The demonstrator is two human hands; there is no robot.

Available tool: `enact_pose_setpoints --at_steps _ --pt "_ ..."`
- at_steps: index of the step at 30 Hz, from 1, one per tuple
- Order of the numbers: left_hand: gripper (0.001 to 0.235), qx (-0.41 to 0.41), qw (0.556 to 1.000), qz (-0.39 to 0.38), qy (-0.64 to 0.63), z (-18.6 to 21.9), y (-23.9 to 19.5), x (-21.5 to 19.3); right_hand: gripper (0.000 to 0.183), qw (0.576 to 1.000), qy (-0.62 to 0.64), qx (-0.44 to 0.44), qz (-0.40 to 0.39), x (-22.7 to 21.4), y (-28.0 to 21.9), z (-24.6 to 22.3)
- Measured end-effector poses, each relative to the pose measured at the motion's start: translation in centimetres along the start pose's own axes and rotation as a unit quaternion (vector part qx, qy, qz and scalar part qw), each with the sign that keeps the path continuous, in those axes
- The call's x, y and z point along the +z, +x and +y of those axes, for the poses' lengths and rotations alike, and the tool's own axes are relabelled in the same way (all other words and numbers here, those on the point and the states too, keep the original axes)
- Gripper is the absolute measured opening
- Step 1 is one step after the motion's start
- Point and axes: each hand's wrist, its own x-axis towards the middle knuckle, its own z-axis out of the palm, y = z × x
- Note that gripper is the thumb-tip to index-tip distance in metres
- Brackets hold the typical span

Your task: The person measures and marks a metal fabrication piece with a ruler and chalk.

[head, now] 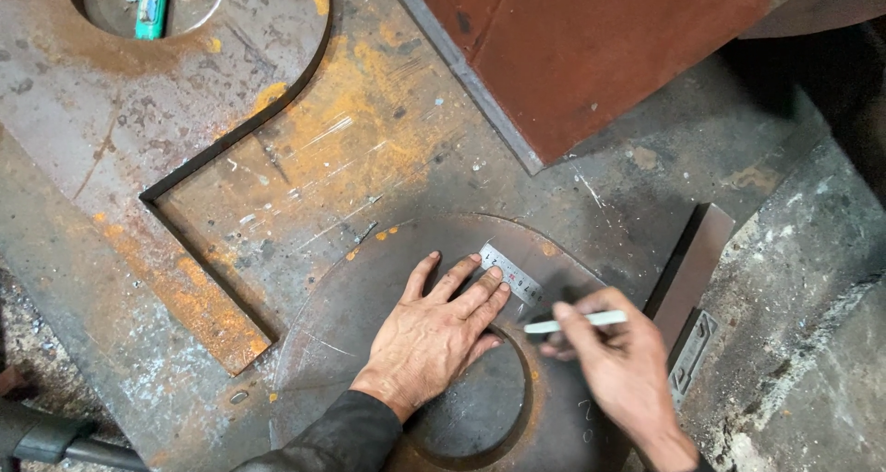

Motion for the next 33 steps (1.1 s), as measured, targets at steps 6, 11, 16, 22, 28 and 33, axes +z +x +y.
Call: enact_pose_setpoints --at_steps 6,11,16,22,28,33 --pt "0.06 0.003 1.0 0.001 0.018 0.1 0.1 -0.4 0.041 0.974 0.154 0.064 0.151 -6.5 -2.4 4.2" --pt "0.06 0.01 0.999 0.015 0.035 0.3 0.2 -0.2 0.029 0.937 0.232 0.129 0.225 -10.8 0.3 15.1" --pt "0.059 0.006 0.999 0.017 0.042 0.8 0.2 -0.5 0.027 0.909 0.288 0.203 0.224 -10.0 0.6 16.6" --pt "0.061 0.0 0.999 0.011 0.04 0.9 0.3 -0.5 0.038 0.916 0.313 0.207 0.14 -8.4 0.5 16.7" --pt "0.061 -0.004 0.999 0.009 0.035 0.8 0.3 -0.6 0.031 0.915 0.325 0.191 0.146 -8.0 0.1 16.4" --pt "0.061 0.0 1.0 0.008 0.025 0.6 0.1 -0.4 0.023 0.914 0.337 0.162 0.159 -7.6 -0.3 15.0"
